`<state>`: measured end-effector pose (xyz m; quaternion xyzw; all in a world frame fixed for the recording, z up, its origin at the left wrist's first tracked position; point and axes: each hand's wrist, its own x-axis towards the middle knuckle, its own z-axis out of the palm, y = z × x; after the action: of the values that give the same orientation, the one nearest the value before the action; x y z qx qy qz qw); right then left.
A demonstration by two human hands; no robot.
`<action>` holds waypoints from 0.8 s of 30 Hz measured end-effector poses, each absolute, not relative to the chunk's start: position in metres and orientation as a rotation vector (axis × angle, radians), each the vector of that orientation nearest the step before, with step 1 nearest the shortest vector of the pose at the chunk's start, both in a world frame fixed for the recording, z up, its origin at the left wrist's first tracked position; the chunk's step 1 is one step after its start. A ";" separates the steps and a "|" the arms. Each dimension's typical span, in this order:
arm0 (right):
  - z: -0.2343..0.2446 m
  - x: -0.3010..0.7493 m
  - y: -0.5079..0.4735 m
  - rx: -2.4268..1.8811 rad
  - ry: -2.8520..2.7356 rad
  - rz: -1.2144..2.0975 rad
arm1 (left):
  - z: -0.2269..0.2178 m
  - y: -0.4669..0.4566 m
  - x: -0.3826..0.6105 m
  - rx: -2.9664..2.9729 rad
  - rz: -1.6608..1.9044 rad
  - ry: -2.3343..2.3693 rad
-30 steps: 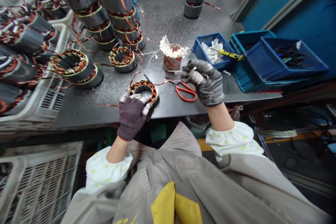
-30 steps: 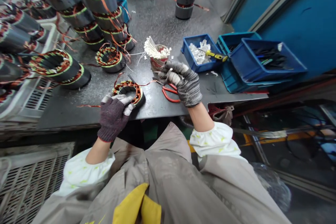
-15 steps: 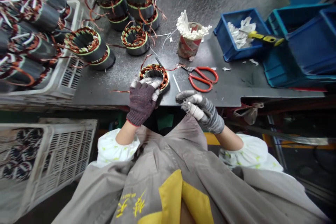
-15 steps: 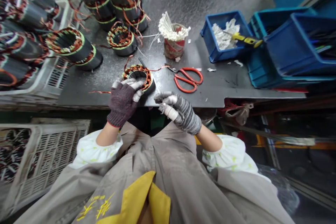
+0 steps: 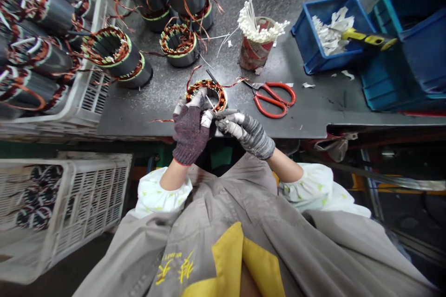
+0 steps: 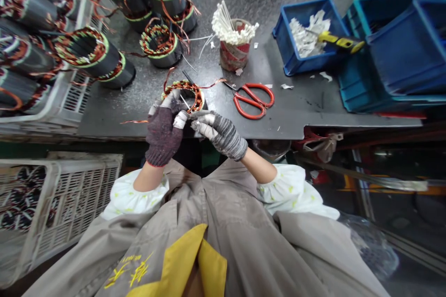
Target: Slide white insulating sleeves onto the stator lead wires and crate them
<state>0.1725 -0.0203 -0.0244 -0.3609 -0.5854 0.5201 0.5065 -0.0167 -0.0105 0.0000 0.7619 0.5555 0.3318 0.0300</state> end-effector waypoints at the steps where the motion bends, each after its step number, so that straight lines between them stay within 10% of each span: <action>1: -0.024 0.168 -0.017 -0.908 -1.348 1.252 | -0.001 -0.010 -0.015 2.282 1.073 1.744; 24: -0.028 0.163 0.004 -1.045 -1.343 0.989 | 0.001 -0.008 -0.018 2.682 0.950 1.591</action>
<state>0.1625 0.0036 -0.0285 -0.4422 -0.5681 0.4186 0.5537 -0.0184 -0.0080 0.0008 0.8213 0.4873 0.2908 -0.0589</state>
